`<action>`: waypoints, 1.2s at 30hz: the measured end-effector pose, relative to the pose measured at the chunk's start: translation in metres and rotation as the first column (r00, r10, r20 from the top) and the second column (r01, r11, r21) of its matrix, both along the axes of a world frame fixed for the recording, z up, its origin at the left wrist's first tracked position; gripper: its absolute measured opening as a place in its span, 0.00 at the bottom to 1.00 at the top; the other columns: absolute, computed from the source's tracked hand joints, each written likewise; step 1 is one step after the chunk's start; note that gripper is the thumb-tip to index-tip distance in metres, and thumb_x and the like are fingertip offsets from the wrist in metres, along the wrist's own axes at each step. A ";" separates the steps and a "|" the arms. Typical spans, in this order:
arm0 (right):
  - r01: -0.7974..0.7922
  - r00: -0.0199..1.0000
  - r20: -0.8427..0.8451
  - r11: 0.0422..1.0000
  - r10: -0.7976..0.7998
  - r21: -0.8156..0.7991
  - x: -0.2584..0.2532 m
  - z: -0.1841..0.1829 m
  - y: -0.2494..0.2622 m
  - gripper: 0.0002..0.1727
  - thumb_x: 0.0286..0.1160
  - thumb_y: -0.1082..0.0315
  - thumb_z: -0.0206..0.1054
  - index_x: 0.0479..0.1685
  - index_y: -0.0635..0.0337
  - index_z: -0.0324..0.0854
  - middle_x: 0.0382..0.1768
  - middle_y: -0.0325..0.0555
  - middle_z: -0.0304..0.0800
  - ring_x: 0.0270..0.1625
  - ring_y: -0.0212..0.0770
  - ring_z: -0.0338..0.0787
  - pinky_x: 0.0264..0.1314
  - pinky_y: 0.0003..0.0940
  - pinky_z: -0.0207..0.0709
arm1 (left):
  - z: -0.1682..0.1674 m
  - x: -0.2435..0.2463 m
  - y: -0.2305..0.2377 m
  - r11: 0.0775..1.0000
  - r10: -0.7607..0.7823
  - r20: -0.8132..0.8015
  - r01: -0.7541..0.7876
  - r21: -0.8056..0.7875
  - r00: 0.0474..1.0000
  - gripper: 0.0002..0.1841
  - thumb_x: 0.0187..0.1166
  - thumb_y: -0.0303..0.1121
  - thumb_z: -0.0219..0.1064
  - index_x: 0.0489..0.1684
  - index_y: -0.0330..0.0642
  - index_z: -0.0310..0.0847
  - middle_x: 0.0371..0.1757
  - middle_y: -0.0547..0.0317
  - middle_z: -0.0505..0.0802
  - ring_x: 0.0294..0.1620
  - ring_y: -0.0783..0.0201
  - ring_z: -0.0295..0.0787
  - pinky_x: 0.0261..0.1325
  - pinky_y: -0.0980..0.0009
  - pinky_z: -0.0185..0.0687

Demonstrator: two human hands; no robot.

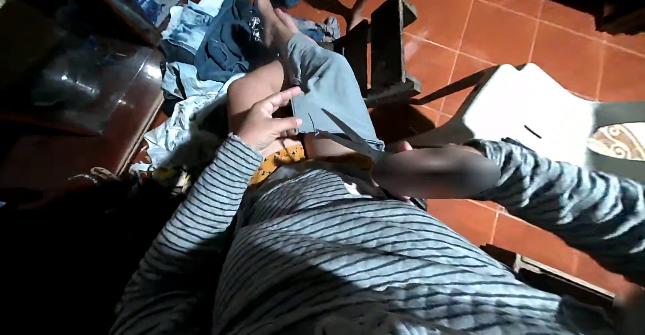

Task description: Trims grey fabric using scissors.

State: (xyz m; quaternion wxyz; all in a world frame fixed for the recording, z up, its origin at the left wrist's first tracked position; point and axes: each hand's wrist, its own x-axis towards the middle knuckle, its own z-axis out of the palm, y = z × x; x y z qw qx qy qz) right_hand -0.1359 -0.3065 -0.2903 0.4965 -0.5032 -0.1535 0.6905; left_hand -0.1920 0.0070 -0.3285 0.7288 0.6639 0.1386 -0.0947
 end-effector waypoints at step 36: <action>0.413 0.903 -0.213 0.888 -0.372 0.201 -0.051 -0.027 0.091 0.44 0.71 0.20 0.50 0.57 0.55 0.74 0.31 0.40 0.90 0.30 0.37 0.93 0.30 0.27 0.88 | 0.012 0.001 -0.018 0.980 0.162 -0.014 -0.162 -0.118 0.987 0.37 0.70 0.12 0.69 0.84 0.41 0.69 0.79 0.51 0.77 0.40 0.69 0.91 0.44 0.74 0.91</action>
